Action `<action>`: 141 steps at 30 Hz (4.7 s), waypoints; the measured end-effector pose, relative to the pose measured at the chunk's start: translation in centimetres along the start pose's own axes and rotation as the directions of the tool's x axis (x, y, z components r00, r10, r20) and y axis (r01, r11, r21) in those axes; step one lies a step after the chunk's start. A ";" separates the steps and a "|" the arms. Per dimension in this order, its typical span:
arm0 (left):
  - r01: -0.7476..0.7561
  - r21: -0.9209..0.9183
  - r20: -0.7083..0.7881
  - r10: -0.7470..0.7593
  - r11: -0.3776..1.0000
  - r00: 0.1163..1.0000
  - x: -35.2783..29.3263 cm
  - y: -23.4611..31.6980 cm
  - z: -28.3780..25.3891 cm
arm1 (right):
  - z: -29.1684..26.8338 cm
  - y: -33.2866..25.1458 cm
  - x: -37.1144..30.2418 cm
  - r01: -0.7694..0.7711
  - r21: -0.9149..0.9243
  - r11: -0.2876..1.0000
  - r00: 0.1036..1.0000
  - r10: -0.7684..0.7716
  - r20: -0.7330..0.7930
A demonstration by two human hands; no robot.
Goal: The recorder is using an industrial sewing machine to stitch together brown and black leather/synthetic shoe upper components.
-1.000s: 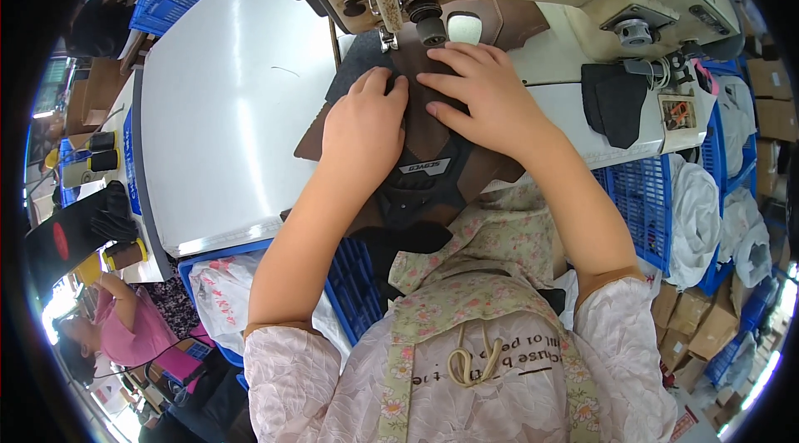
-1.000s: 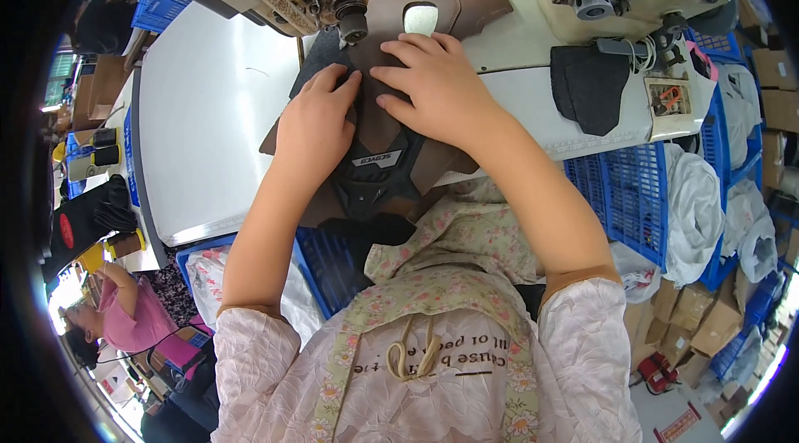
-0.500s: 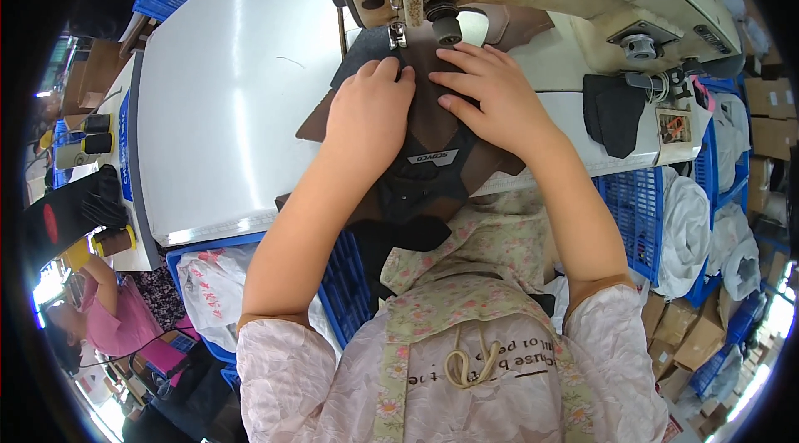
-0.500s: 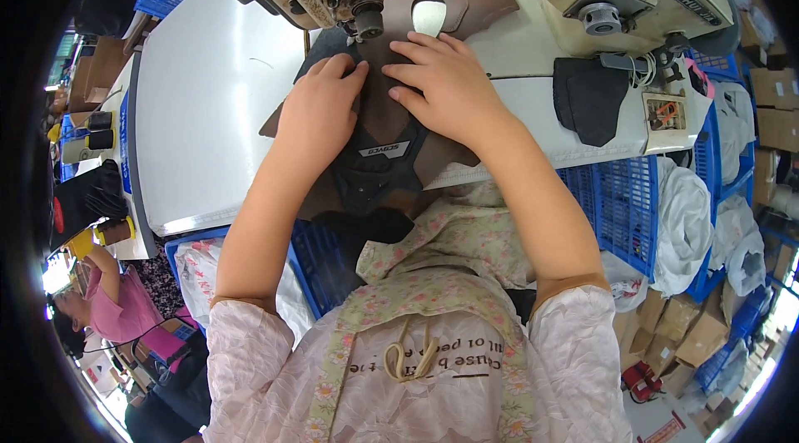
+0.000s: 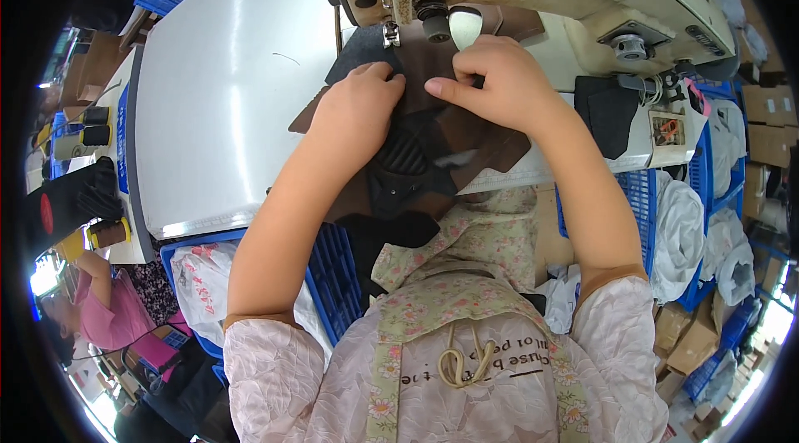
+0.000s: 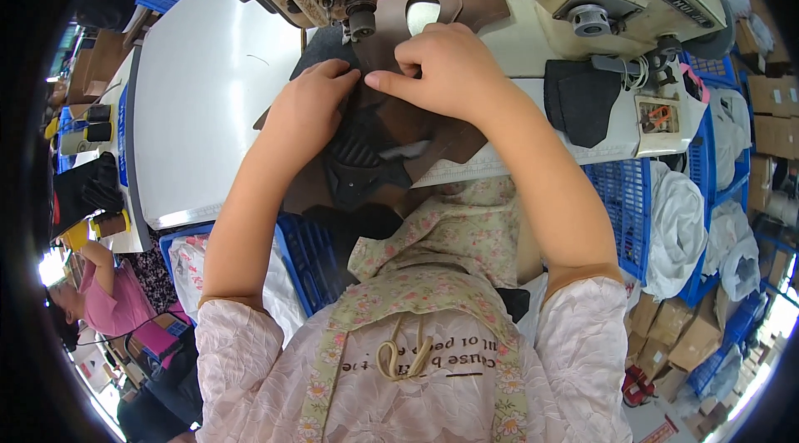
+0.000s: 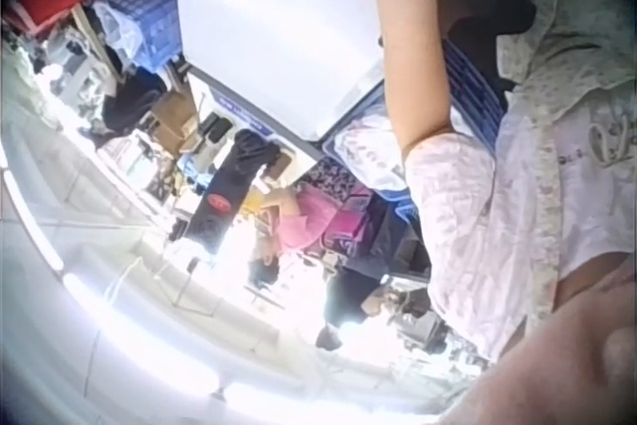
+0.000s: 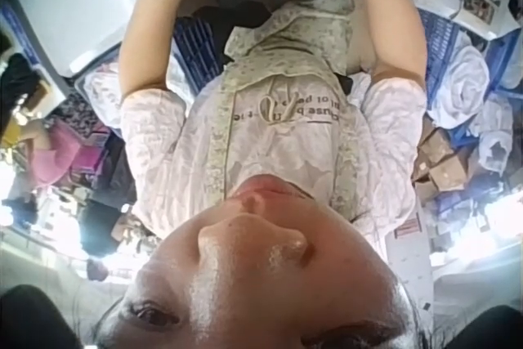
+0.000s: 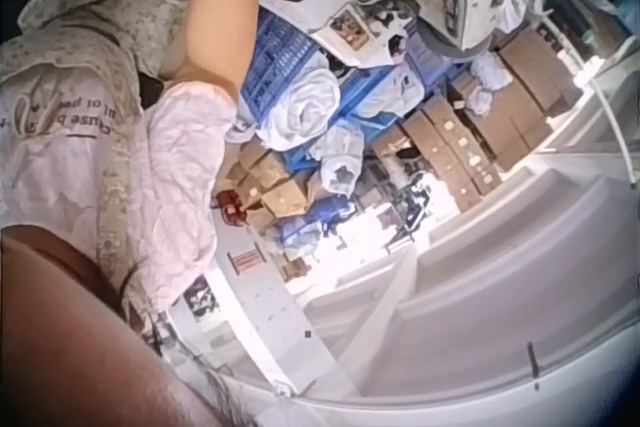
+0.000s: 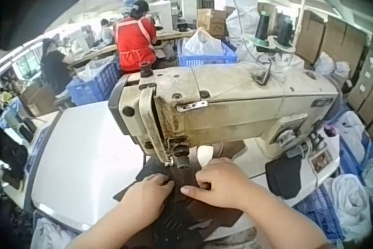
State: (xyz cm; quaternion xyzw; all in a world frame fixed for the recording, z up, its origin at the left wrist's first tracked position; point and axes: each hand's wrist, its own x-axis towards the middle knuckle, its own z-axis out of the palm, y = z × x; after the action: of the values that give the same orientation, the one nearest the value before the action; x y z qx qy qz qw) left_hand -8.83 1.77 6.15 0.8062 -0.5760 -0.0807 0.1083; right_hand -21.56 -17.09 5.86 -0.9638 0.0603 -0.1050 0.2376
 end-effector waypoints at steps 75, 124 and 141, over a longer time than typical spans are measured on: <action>-0.112 0.271 -0.153 0.157 0.956 0.976 2.9 -5.5 0.3 | 5.8 -6.7 -3.3 0.068 -0.191 0.979 0.996 -0.079 -0.049; -0.276 -0.182 0.098 0.297 0.944 0.950 2.6 -7.2 -3.0 | 2.8 -6.0 -1.7 -0.062 -0.406 0.912 0.998 0.043 -0.055; -0.418 -0.010 0.062 0.418 0.908 0.906 2.2 -7.9 -1.9 | 8.6 -9.9 0.2 -0.263 -0.235 0.936 0.932 0.183 -0.313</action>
State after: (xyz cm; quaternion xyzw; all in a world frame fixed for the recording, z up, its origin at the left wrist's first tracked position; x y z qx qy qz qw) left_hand -0.41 2.29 5.90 0.6615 -0.7385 -0.0800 0.1035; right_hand -18.73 -4.56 3.09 -0.9484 0.2182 -0.2061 0.1018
